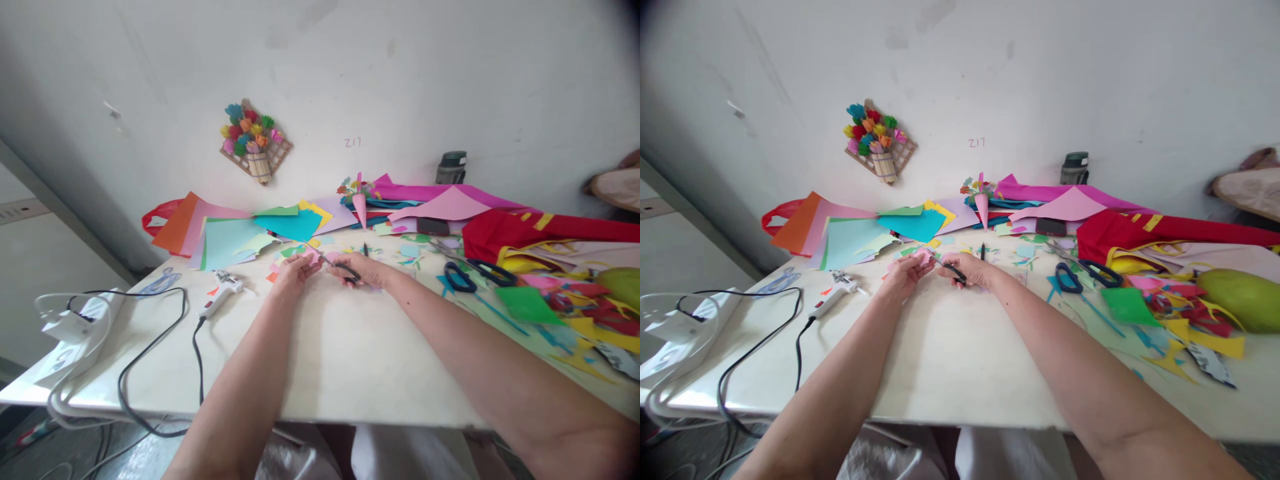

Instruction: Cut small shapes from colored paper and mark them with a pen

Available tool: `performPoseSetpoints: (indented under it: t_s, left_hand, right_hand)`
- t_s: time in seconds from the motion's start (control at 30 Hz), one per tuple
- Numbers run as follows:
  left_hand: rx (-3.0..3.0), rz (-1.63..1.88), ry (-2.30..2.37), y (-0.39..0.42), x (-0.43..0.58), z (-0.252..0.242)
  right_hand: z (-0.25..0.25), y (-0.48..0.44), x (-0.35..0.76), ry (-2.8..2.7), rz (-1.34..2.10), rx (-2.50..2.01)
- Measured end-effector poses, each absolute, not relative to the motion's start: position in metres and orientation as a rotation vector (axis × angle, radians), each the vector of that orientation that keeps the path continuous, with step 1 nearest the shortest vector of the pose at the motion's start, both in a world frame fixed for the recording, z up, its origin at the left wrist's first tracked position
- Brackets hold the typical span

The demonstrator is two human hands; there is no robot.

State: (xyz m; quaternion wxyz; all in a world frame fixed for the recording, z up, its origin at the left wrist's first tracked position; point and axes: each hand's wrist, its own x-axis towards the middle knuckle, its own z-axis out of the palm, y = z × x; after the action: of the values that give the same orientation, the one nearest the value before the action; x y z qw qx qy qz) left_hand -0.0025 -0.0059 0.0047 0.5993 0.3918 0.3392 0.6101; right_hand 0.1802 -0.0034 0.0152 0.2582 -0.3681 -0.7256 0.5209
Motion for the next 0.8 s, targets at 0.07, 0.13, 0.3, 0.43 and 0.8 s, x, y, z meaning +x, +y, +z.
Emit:
performPoseSetpoints:
  t_s: [0.07,0.13,0.3,0.43,0.8]
  left_hand:
    - [0.918,1.408,0.780,-0.006,-0.003,0.004]
    - [0.922,1.407,0.776,-0.006,-0.003,0.004]
    - [0.920,1.409,0.780,-0.006,-0.003,0.004]
    - [0.905,1.418,0.784,-0.006,-0.003,0.004]
    - [0.917,1.413,0.782,-0.007,-0.003,0.005]
  right_hand:
    - [0.016,-0.004,0.180,-1.963,1.419,-0.992]
    - [0.017,-0.005,0.180,-1.954,1.418,-1.005]
    - [0.021,-0.009,0.178,-1.925,1.414,-1.024]
    - [0.024,-0.011,0.177,-1.897,1.435,-1.027]
    - [0.027,-0.014,0.177,-1.843,1.459,-1.047]
